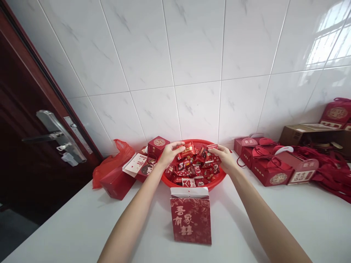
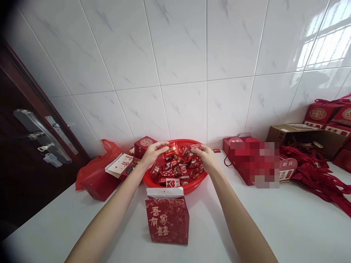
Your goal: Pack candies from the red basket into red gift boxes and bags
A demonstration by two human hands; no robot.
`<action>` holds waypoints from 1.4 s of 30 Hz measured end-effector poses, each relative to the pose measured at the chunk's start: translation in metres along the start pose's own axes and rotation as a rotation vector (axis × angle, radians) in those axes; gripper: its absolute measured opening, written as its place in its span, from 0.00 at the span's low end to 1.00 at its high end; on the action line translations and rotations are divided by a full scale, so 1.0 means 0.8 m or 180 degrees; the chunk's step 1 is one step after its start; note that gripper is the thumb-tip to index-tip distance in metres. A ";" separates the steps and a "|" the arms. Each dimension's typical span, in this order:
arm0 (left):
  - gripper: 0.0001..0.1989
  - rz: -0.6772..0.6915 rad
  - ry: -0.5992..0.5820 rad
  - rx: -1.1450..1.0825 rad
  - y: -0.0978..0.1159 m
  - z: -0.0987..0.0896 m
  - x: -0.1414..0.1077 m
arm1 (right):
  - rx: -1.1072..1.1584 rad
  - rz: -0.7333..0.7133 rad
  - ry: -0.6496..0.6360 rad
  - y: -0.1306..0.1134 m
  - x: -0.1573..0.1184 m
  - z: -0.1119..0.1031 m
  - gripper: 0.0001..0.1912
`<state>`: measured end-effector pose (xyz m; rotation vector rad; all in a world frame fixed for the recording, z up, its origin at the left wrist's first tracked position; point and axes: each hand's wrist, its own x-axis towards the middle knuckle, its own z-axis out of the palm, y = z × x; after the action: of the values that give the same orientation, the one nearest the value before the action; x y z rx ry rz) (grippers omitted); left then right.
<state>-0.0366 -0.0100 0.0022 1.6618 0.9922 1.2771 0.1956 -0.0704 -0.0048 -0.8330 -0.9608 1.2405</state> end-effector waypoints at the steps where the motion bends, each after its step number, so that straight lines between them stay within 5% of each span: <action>1: 0.23 0.0076 0.0069 -0.0110 0.008 0.002 -0.012 | 0.0003 0.0113 -0.0183 -0.006 -0.003 0.002 0.17; 8: 0.19 0.0498 0.0214 0.0004 0.062 0.010 -0.076 | -0.0469 0.0379 -0.1150 -0.044 -0.039 0.033 0.23; 14: 0.18 0.0192 -0.0092 -0.0518 0.080 0.010 -0.103 | -0.0914 0.0132 -0.1501 -0.051 -0.063 0.046 0.16; 18: 0.19 -0.0143 -0.0342 -0.1023 0.086 0.012 -0.114 | -0.0950 0.0059 -0.1481 -0.057 -0.074 0.047 0.15; 27: 0.22 0.0188 -0.0704 -0.0860 0.103 0.001 -0.128 | -0.0672 0.0155 -0.1142 -0.076 -0.085 0.047 0.17; 36: 0.16 0.0399 0.0006 -0.0770 0.101 0.015 -0.138 | -0.0655 0.0151 -0.1082 -0.082 -0.079 0.033 0.16; 42: 0.16 0.0483 0.0143 -0.0711 0.099 0.018 -0.140 | -0.0787 0.0159 -0.1319 -0.089 -0.081 0.024 0.15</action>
<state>-0.0341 -0.1441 0.0341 1.5637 0.7301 1.4741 0.2006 -0.1446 0.0587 -0.8086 -1.4571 1.3853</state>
